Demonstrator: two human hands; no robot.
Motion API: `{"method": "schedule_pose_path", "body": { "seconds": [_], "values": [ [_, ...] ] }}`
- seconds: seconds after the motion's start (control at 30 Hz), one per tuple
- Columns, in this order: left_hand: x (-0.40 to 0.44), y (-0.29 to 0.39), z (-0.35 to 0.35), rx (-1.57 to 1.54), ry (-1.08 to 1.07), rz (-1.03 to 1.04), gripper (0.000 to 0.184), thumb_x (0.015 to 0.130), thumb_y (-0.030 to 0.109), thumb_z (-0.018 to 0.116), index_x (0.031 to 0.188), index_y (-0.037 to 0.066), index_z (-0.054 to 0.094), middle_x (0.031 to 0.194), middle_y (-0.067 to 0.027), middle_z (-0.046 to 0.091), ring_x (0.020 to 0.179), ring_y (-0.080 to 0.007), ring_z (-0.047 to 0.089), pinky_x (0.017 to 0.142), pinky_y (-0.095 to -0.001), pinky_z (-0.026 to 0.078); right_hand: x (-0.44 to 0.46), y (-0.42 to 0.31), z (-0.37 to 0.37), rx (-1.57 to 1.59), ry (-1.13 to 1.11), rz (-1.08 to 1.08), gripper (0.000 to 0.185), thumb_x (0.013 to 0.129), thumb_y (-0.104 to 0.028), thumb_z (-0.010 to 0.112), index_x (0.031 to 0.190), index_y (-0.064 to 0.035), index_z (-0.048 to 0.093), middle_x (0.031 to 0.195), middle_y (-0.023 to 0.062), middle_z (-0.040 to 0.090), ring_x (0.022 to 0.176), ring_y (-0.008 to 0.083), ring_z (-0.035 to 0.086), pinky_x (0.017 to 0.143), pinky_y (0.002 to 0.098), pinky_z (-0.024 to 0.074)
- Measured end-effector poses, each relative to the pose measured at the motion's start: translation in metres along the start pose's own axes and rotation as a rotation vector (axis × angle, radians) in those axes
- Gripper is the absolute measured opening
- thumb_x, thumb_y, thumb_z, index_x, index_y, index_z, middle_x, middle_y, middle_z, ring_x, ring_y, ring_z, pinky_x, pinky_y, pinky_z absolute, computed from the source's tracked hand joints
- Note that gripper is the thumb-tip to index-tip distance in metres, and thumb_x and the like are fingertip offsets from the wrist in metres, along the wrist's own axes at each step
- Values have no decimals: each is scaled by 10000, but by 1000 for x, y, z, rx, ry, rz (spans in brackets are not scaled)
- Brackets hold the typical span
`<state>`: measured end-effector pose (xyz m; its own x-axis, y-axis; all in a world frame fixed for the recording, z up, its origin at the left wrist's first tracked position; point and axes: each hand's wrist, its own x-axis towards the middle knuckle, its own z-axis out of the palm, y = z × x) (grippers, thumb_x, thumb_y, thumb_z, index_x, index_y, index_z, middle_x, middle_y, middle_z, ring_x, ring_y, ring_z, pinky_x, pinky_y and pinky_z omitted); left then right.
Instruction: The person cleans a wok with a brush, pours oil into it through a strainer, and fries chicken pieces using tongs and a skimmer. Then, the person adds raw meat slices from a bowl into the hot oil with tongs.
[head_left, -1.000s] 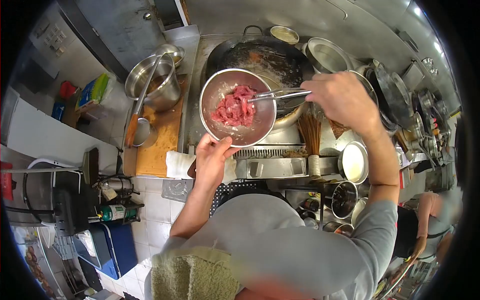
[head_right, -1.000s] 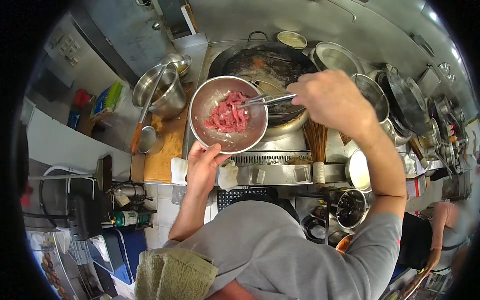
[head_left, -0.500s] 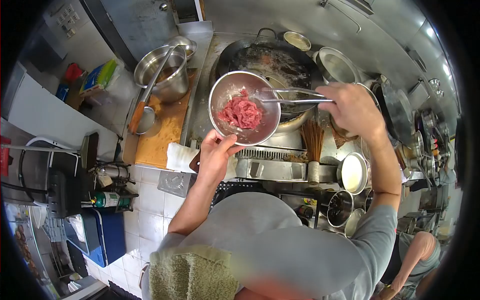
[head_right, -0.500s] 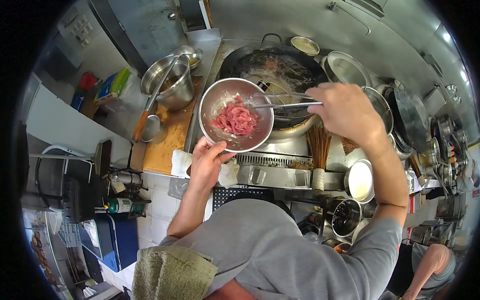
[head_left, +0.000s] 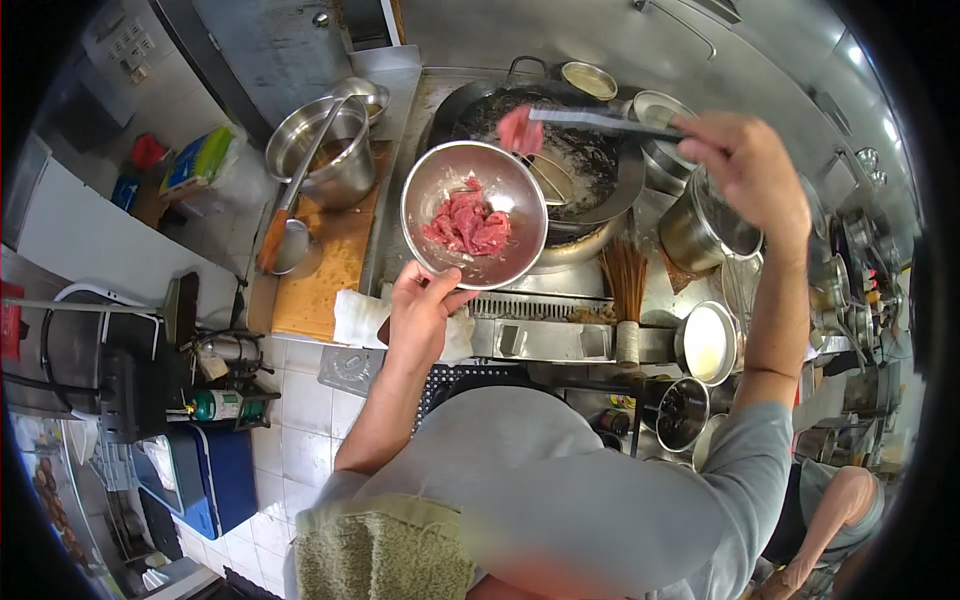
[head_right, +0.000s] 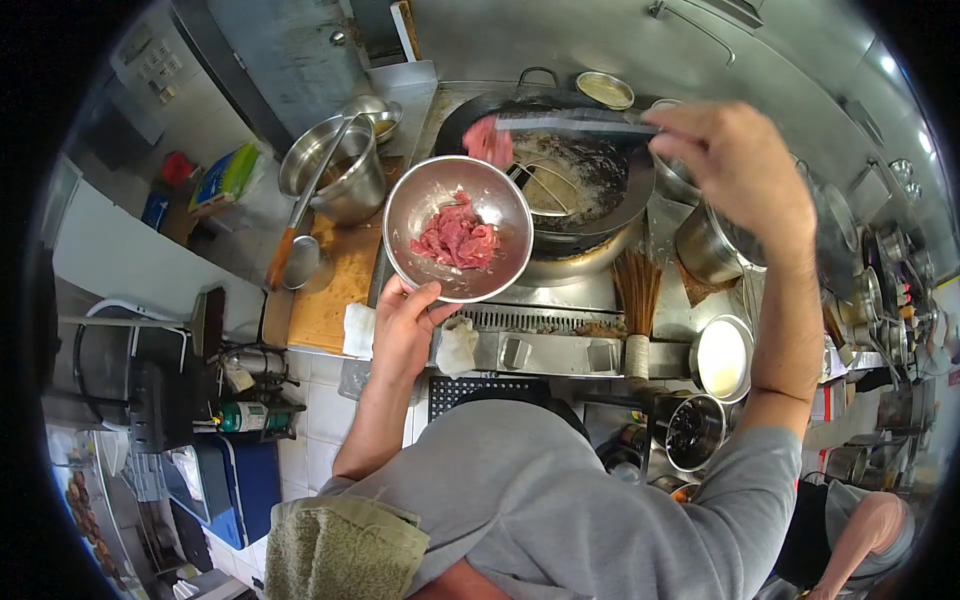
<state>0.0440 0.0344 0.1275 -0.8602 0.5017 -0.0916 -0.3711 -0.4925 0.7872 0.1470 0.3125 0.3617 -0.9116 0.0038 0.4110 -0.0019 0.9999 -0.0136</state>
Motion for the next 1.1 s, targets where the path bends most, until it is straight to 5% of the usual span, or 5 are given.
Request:
{"method": "schedule_pose_path", "body": {
  "seconds": [0.2, 0.5, 0.67, 0.93, 1.1],
  "values": [
    [-3, 4, 3, 11, -14, -47, 57, 869, 21, 558, 882, 55, 513, 1007, -98, 612, 920, -187, 619, 762, -345, 560, 20, 48, 13, -137, -42, 244, 276, 834, -248, 629, 1020, -49, 674, 883, 182, 660, 840, 334, 635, 740, 386, 489],
    [-17, 5, -2, 2, -2, -29, 70, 861, 12, 565, 891, 52, 516, 1011, -107, 609, 918, -197, 623, 772, -353, 560, 38, 132, 188, -440, -324, 289, 261, 831, -297, 603, 858, -47, 671, 870, 168, 671, 841, 328, 656, 733, 435, 530],
    [-23, 4, -9, -5, 18, 4, 91, 860, 4, 568, 835, 59, 500, 961, -92, 610, 880, -184, 627, 764, -359, 558, 40, 118, 118, -337, 125, 311, 292, 879, -317, 558, 964, -65, 677, 873, 201, 661, 871, 375, 631, 757, 451, 505],
    [-15, -7, -7, 55, 3, -20, 78, 856, 11, 562, 909, 62, 536, 1014, -103, 627, 910, -198, 625, 765, -357, 541, -19, -15, 38, 22, -188, -204, 250, 761, -142, 676, 981, -25, 664, 869, 183, 655, 801, 335, 633, 709, 398, 497],
    [-7, -15, 2, 54, -38, -39, 66, 853, 9, 563, 907, 45, 552, 988, -107, 635, 896, -203, 635, 747, -349, 564, -27, -9, 49, 32, -309, -139, 183, 759, -167, 673, 895, -45, 674, 849, 137, 660, 788, 337, 619, 688, 410, 492]
  ]
}}
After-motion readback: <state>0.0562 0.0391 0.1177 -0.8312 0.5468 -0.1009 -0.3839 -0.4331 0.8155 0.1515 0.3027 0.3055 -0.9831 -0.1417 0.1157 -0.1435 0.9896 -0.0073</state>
